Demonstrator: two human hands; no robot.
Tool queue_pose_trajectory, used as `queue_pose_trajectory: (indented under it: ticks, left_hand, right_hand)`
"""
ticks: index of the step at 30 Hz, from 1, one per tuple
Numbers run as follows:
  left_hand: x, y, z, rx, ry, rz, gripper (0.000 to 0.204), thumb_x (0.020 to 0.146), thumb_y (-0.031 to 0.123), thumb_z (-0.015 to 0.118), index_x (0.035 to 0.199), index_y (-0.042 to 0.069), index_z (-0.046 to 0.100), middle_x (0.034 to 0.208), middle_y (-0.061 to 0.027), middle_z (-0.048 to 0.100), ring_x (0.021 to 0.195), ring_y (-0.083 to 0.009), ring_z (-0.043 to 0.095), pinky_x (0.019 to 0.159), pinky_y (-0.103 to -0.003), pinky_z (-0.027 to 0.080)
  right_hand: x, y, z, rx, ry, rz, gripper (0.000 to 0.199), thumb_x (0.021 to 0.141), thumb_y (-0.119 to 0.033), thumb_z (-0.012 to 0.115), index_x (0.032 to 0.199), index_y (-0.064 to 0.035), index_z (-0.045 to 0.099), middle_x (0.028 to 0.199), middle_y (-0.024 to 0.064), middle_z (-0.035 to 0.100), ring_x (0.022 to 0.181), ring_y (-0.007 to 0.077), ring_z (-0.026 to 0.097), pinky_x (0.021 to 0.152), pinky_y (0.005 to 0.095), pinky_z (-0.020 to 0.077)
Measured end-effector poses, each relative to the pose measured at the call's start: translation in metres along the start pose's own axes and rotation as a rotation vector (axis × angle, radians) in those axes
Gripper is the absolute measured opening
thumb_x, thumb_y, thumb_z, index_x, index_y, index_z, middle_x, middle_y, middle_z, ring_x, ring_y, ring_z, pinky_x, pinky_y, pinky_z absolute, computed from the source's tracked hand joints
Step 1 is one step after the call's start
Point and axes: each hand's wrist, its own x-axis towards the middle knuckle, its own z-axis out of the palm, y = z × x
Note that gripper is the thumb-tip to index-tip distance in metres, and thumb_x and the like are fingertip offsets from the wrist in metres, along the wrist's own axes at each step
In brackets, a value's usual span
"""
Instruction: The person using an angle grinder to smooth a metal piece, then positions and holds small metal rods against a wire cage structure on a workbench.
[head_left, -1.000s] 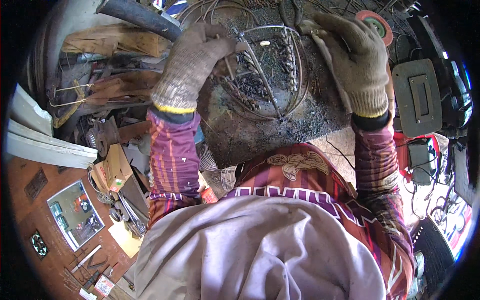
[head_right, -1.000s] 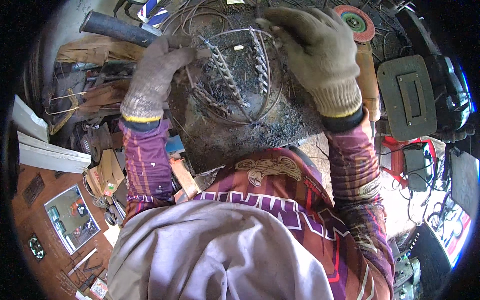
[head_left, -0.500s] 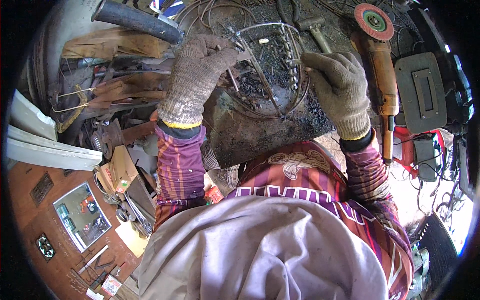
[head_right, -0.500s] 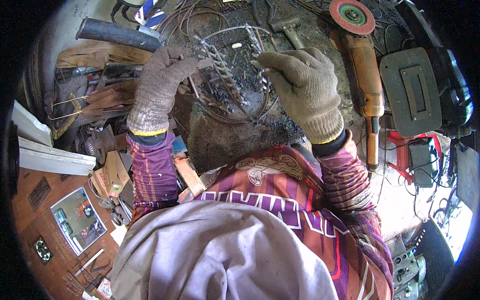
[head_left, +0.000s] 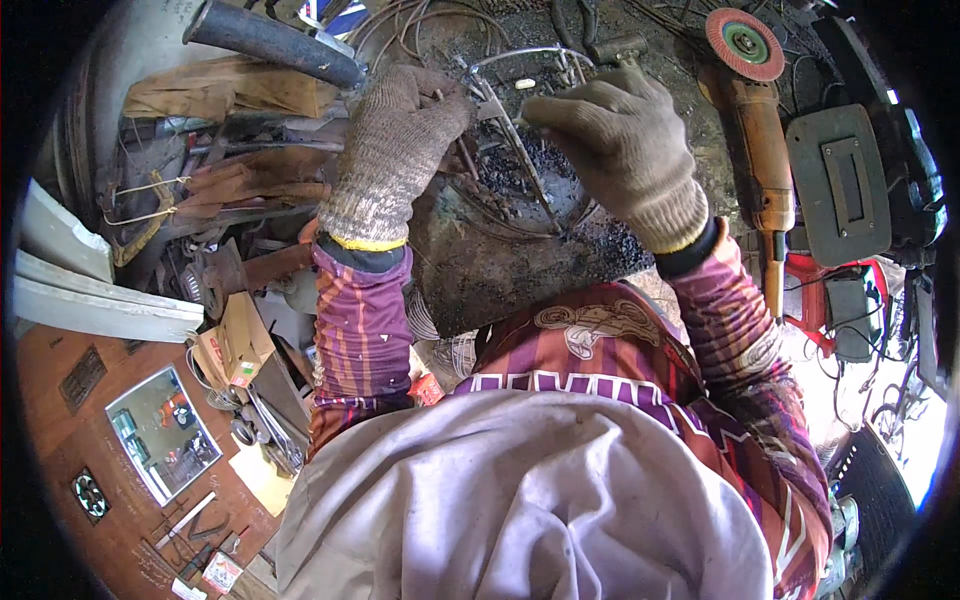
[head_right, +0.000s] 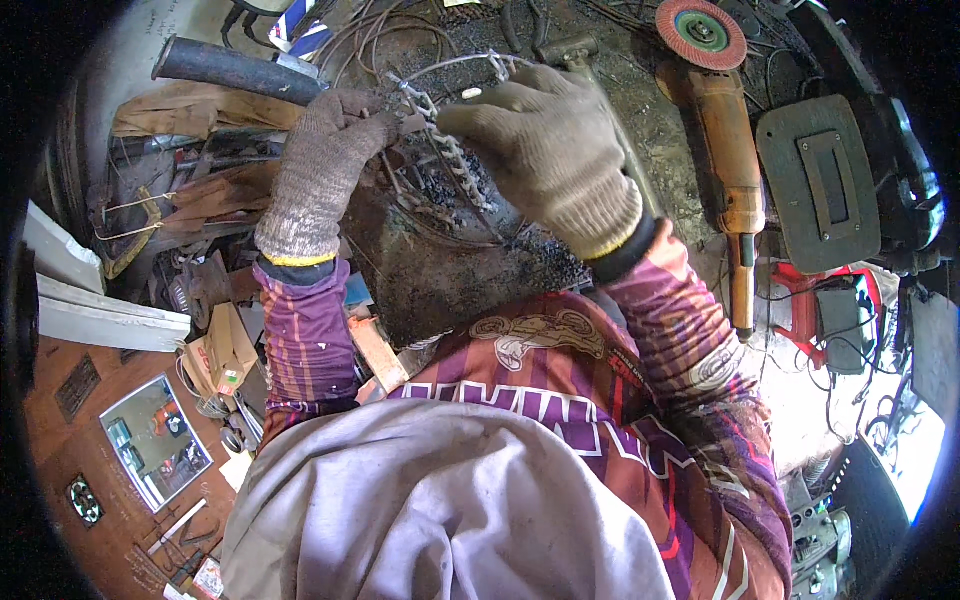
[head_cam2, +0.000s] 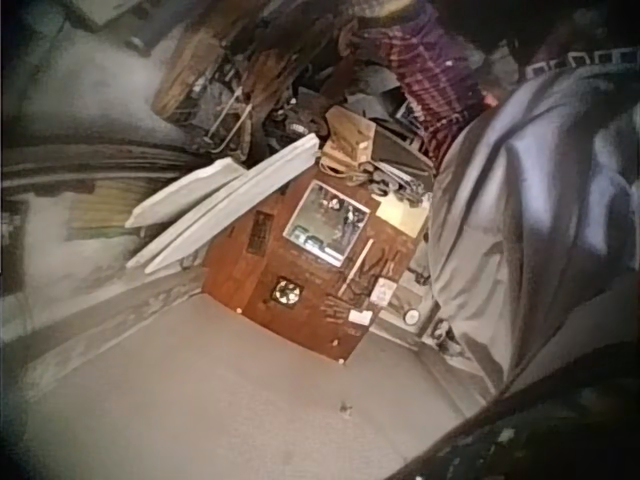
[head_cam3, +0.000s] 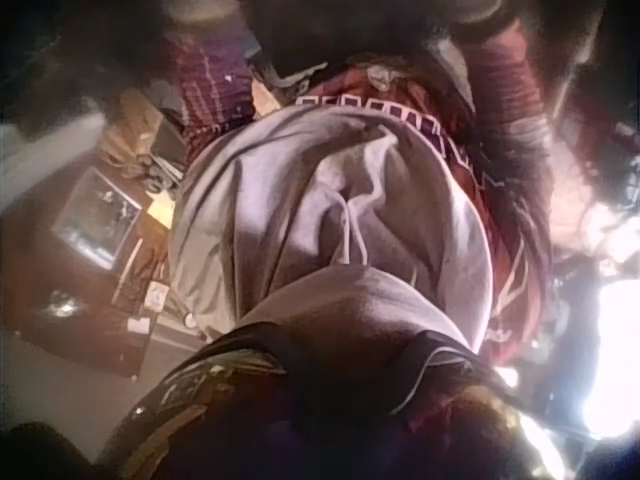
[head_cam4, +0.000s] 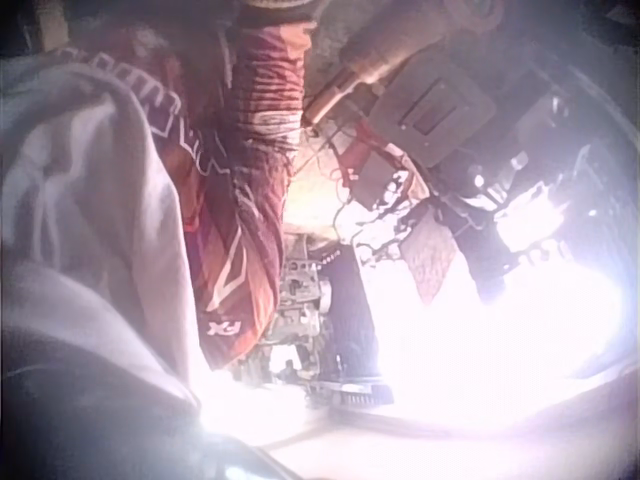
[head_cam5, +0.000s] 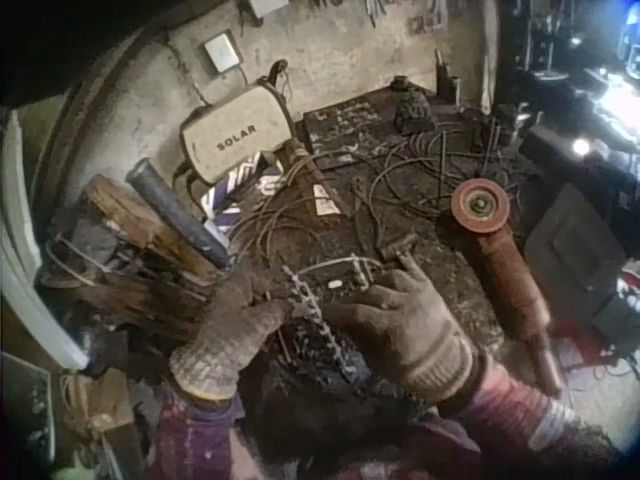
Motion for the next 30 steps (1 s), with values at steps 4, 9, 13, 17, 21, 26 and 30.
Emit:
queue_pose_trajectory:
  ticks: [4,9,13,17,21,26,30]
  left_hand:
    - [0.000,0.015,0.000,-0.075,-0.048,-0.075,0.029,0.093,0.022,0.079,0.108,-0.001,0.069,0.090,-0.0111,0.068,0.072,-0.0174,0.069,0.063,-0.035,0.056]
    - [-0.001,0.016,-0.001,-0.124,-0.056,-0.129,0.031,0.093,0.021,0.078,0.110,-0.002,0.068,0.089,-0.0106,0.068,0.070,-0.0164,0.069,0.059,-0.033,0.056]
    - [0.003,0.019,-0.004,-0.121,-0.103,-0.131,0.032,0.092,0.019,0.079,0.111,-0.004,0.068,0.089,-0.0092,0.068,0.071,-0.0163,0.069,0.060,-0.032,0.057]
    - [-0.003,0.017,-0.004,-0.167,-0.092,-0.133,0.032,0.092,0.019,0.079,0.112,-0.003,0.067,0.090,-0.0093,0.069,0.072,-0.0166,0.069,0.059,-0.032,0.056]
    - [-0.027,0.034,-0.009,-0.416,-0.125,-0.187,0.035,0.093,0.020,0.077,0.117,-0.001,0.063,0.092,-0.0101,0.071,0.071,-0.0157,0.071,0.057,-0.028,0.055]
    - [-0.037,0.027,0.004,-0.508,-0.132,-0.210,0.034,0.095,0.014,0.074,0.121,-0.001,0.059,0.098,-0.0126,0.075,0.073,-0.0164,0.074,0.056,-0.025,0.054]
    - [-0.034,0.022,0.008,-0.524,-0.130,-0.232,0.034,0.097,0.016,0.073,0.124,-0.001,0.059,0.097,-0.0126,0.074,0.073,-0.0160,0.074,0.057,-0.025,0.054]
  right_hand:
    - [0.012,0.009,0.008,-0.073,-0.095,-0.032,0.038,0.081,-0.016,0.076,0.117,-0.0283,0.079,0.100,-0.0031,0.076,0.097,0.0243,0.070,0.087,0.0407,0.0557]
    - [0.018,0.013,0.018,-0.189,-0.115,-0.184,0.044,0.078,-0.015,0.072,0.120,-0.0285,0.078,0.097,-0.0055,0.073,0.102,0.0212,0.068,0.089,0.0385,0.0551]
    - [0.021,0.014,0.014,-0.228,-0.113,-0.227,0.043,0.080,-0.016,0.071,0.121,-0.0270,0.078,0.098,-0.0055,0.073,0.103,0.0205,0.068,0.090,0.0374,0.0545]
    - [0.026,0.021,-0.017,-0.228,-0.121,-0.208,0.038,0.077,-0.014,0.075,0.114,-0.0220,0.080,0.099,-0.0010,0.076,0.096,0.0245,0.069,0.084,0.0396,0.0554]
    - [0.003,0.024,-0.054,-0.114,0.183,0.082,0.024,0.088,-0.016,0.078,0.112,-0.0167,0.081,0.101,0.0054,0.079,0.093,0.0302,0.073,0.084,0.0434,0.0551]
    - [-0.039,0.021,-0.040,-0.147,0.087,0.223,0.024,0.092,-0.016,0.076,0.116,-0.0146,0.079,0.102,0.0079,0.078,0.096,0.0302,0.072,0.087,0.0441,0.0545]
    - [-0.052,0.008,-0.028,-0.069,0.091,0.295,0.024,0.091,-0.016,0.078,0.114,-0.0167,0.080,0.097,0.0063,0.076,0.094,0.0315,0.070,0.084,0.0431,0.0548]
